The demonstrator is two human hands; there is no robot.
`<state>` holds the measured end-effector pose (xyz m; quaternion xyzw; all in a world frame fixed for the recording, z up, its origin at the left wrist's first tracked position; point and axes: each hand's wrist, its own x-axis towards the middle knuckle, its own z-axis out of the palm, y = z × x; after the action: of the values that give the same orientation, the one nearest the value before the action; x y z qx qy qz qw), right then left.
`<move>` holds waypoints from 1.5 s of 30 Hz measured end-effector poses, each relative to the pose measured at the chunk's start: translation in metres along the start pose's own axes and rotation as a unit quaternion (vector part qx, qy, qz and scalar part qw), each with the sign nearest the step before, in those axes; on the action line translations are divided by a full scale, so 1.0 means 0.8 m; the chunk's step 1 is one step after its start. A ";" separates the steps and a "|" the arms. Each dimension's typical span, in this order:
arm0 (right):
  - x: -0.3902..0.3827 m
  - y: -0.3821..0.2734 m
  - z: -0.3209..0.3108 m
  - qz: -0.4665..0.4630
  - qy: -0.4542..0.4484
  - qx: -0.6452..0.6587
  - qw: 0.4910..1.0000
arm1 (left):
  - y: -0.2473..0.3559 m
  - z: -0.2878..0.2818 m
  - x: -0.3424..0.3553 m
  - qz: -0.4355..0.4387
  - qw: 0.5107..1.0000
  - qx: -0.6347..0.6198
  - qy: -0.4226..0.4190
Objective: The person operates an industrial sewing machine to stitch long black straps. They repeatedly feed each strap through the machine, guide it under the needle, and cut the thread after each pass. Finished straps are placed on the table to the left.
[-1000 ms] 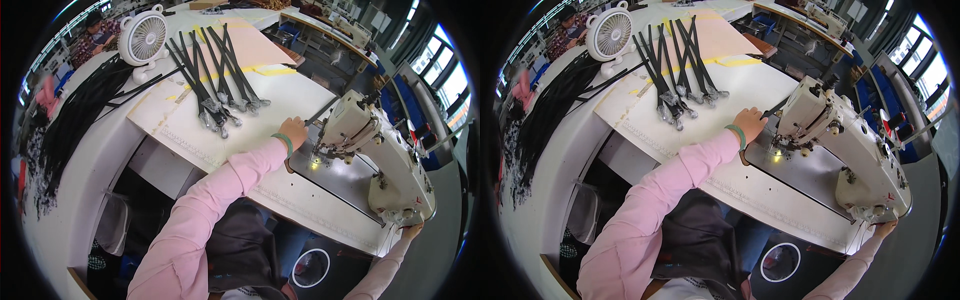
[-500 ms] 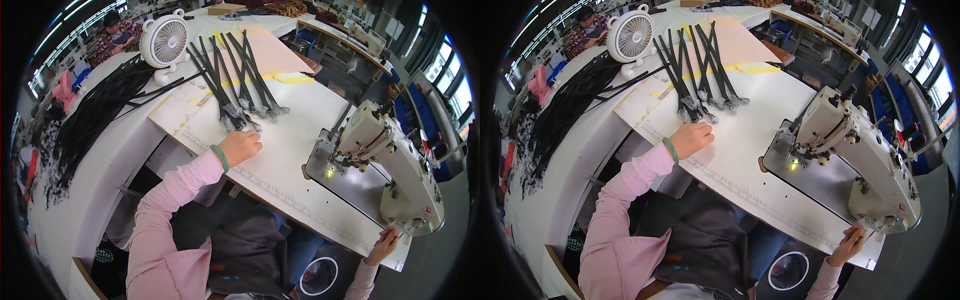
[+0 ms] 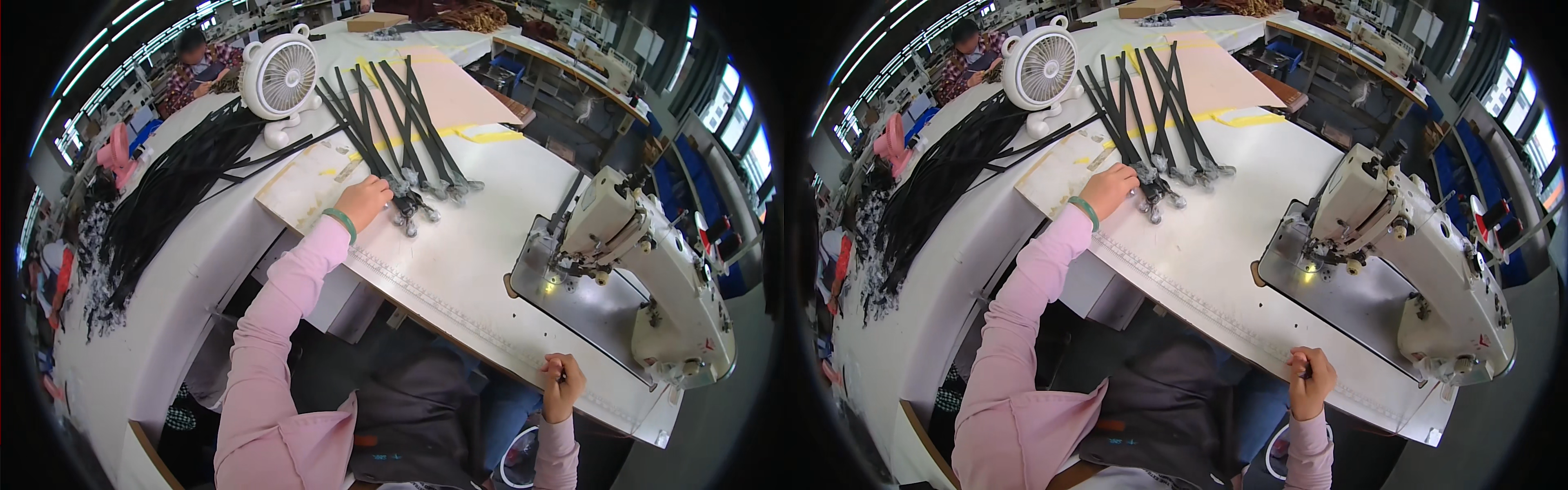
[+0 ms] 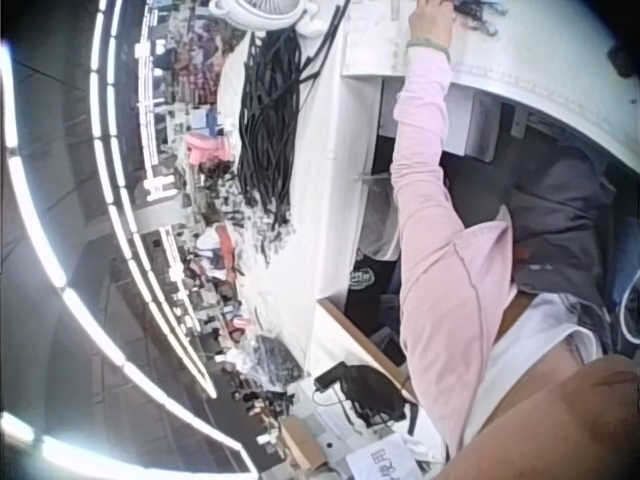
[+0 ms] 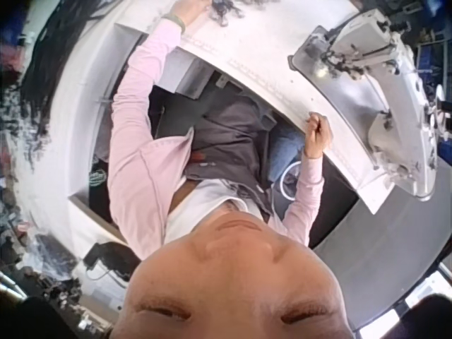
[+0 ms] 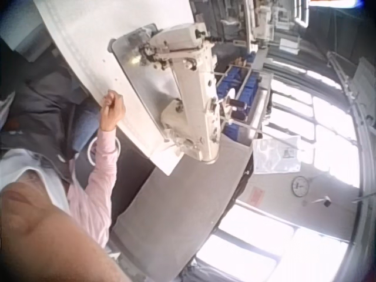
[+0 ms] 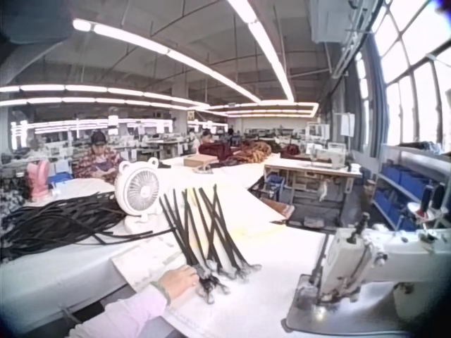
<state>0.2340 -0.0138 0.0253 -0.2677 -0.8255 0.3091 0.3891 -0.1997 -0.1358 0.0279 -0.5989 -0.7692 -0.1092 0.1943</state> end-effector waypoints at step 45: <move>-0.056 -0.048 0.087 0.237 -0.502 0.443 0.704 | 0.174 0.045 0.123 -0.330 0.624 -0.687 -0.171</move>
<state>0.1949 -0.0908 -0.0032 -0.0563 -0.5763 0.8098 -0.0947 -0.0915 0.0008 0.0287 -0.2722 -0.6362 -0.5585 -0.4575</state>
